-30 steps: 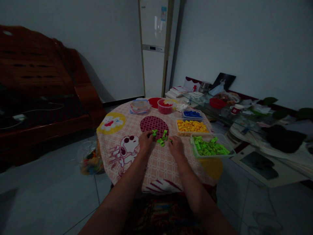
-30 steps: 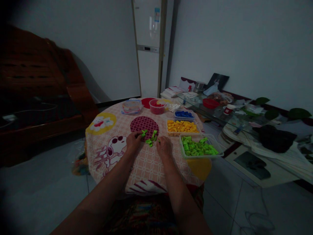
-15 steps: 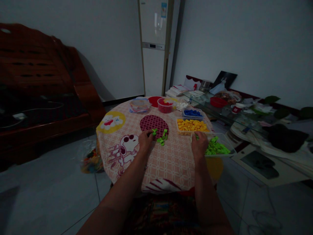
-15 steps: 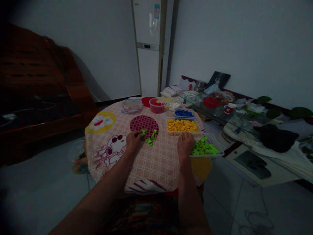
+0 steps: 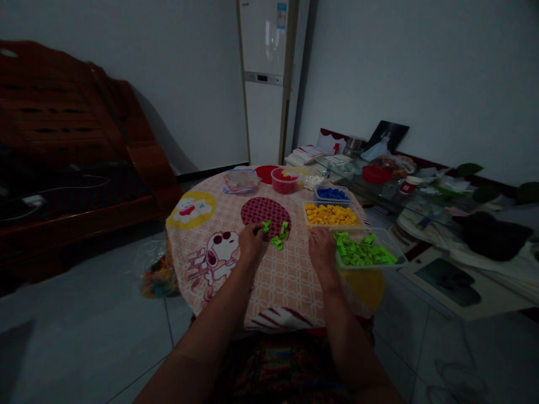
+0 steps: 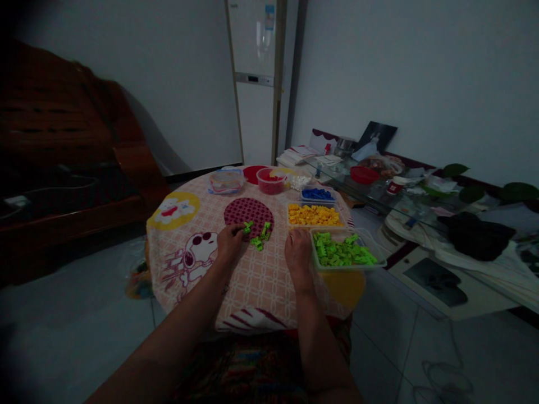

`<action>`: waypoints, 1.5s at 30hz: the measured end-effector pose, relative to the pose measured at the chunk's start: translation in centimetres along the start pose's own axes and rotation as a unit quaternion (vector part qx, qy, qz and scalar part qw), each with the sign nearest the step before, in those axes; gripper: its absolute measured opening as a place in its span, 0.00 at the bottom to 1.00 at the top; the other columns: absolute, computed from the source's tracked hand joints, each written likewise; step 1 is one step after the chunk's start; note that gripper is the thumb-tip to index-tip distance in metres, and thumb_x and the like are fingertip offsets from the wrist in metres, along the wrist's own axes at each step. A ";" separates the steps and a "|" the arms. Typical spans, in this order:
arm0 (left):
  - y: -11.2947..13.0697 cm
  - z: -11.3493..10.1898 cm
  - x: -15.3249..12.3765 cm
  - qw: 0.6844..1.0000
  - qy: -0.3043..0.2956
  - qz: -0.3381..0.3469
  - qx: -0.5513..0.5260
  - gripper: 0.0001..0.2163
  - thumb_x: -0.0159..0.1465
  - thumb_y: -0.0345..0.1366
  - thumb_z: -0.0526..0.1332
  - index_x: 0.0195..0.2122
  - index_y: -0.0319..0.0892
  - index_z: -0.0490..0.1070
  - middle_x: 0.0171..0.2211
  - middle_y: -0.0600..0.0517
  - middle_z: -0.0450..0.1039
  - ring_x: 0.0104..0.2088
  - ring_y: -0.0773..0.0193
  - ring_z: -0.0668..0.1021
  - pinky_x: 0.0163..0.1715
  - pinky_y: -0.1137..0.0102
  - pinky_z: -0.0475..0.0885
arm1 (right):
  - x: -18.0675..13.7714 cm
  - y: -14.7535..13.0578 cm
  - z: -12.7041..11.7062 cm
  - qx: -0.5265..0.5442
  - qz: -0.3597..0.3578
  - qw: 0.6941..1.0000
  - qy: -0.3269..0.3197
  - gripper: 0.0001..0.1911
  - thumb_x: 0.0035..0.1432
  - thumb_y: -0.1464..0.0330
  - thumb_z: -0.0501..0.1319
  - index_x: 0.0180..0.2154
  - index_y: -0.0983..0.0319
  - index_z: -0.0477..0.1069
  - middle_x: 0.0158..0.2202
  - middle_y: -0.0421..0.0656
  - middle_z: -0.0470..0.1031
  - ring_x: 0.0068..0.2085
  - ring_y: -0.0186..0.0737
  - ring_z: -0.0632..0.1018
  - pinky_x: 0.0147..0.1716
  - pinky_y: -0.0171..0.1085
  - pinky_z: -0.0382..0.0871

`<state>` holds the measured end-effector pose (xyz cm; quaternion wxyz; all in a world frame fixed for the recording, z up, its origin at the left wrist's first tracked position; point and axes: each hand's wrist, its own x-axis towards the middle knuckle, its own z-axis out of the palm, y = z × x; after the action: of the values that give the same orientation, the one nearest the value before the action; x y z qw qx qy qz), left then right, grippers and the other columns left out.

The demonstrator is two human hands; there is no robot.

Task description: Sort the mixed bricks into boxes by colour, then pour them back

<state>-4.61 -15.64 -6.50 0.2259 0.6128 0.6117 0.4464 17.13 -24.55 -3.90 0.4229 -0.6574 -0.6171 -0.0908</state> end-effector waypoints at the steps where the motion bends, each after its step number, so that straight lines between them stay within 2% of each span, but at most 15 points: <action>1: 0.0 0.0 0.0 1.000 -0.001 0.002 -0.003 0.12 0.59 0.31 0.60 0.40 0.43 0.82 0.43 0.48 0.83 0.45 0.56 0.81 0.51 0.64 0.73 | 0.0 -0.4 0.5 0.007 -0.006 1.000 -0.021 0.11 0.60 0.75 0.55 0.38 0.62 0.77 0.40 0.49 0.78 0.44 0.45 0.75 0.50 0.41 0.66; 8: -0.8 0.5 0.2 1.000 0.004 0.003 -0.015 0.12 0.59 0.32 0.61 0.41 0.43 0.82 0.44 0.48 0.83 0.45 0.56 0.81 0.50 0.63 0.73 | 1.6 -3.1 3.8 0.002 -0.049 0.981 -0.187 0.14 0.59 0.76 0.60 0.46 0.62 0.76 0.47 0.49 0.78 0.49 0.46 0.75 0.53 0.42 0.66; 12: -0.8 0.5 0.2 1.000 0.005 0.009 -0.008 0.12 0.59 0.32 0.61 0.41 0.43 0.82 0.43 0.48 0.83 0.45 0.56 0.81 0.51 0.63 0.73 | 1.0 -3.2 5.2 -0.022 -0.077 0.972 -0.223 0.13 0.61 0.75 0.60 0.47 0.61 0.75 0.48 0.49 0.78 0.50 0.45 0.75 0.54 0.41 0.65; 18: -0.4 0.3 0.0 1.000 0.011 0.003 -0.004 0.11 0.60 0.32 0.61 0.40 0.44 0.82 0.43 0.47 0.83 0.46 0.55 0.81 0.51 0.62 0.72 | -0.5 -1.9 5.4 -0.016 -0.063 0.978 -0.196 0.15 0.63 0.71 0.60 0.52 0.61 0.74 0.49 0.49 0.78 0.50 0.45 0.75 0.53 0.41 0.66; 24: -0.5 0.4 0.1 1.000 0.003 0.007 -0.009 0.11 0.59 0.32 0.61 0.40 0.43 0.82 0.42 0.48 0.83 0.45 0.55 0.81 0.50 0.63 0.73 | -1.3 -1.4 3.7 0.003 -0.044 0.981 -0.189 0.15 0.60 0.74 0.60 0.47 0.59 0.77 0.47 0.48 0.79 0.49 0.44 0.76 0.53 0.41 0.67; 28: -0.6 0.4 0.1 1.000 0.006 0.006 -0.014 0.11 0.59 0.32 0.61 0.39 0.44 0.81 0.42 0.48 0.83 0.45 0.56 0.81 0.50 0.62 0.73 | -1.1 -0.9 2.0 0.002 0.017 0.991 -0.131 0.13 0.57 0.74 0.59 0.43 0.62 0.79 0.43 0.50 0.80 0.46 0.46 0.77 0.50 0.42 0.68; 35: -0.4 0.2 0.1 1.000 0.002 0.009 0.000 0.12 0.60 0.33 0.60 0.40 0.45 0.82 0.43 0.49 0.83 0.45 0.56 0.81 0.50 0.62 0.73 | 0.7 1.9 -2.4 -0.014 0.055 0.998 0.005 0.11 0.58 0.70 0.58 0.39 0.63 0.78 0.40 0.50 0.80 0.43 0.47 0.76 0.49 0.44 0.67; 41: -0.2 0.2 0.1 1.000 0.001 0.007 0.001 0.12 0.59 0.32 0.60 0.39 0.44 0.82 0.44 0.48 0.83 0.46 0.56 0.81 0.51 0.63 0.73 | 0.9 4.9 -4.2 -0.062 0.106 0.992 0.038 0.11 0.57 0.70 0.58 0.38 0.63 0.77 0.38 0.51 0.79 0.41 0.48 0.75 0.47 0.44 0.67; 45: -0.2 0.1 0.1 1.000 -0.003 0.005 0.008 0.11 0.60 0.33 0.60 0.40 0.45 0.82 0.44 0.49 0.83 0.46 0.55 0.81 0.51 0.63 0.73 | 0.7 5.0 -4.4 -0.091 0.107 0.988 0.058 0.11 0.58 0.71 0.57 0.38 0.64 0.77 0.41 0.53 0.78 0.43 0.49 0.74 0.49 0.46 0.65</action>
<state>-4.61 -15.53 -6.66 0.2208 0.6193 0.6110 0.4410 23.53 -26.40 -2.92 0.4036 -0.7489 -0.5069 -0.1387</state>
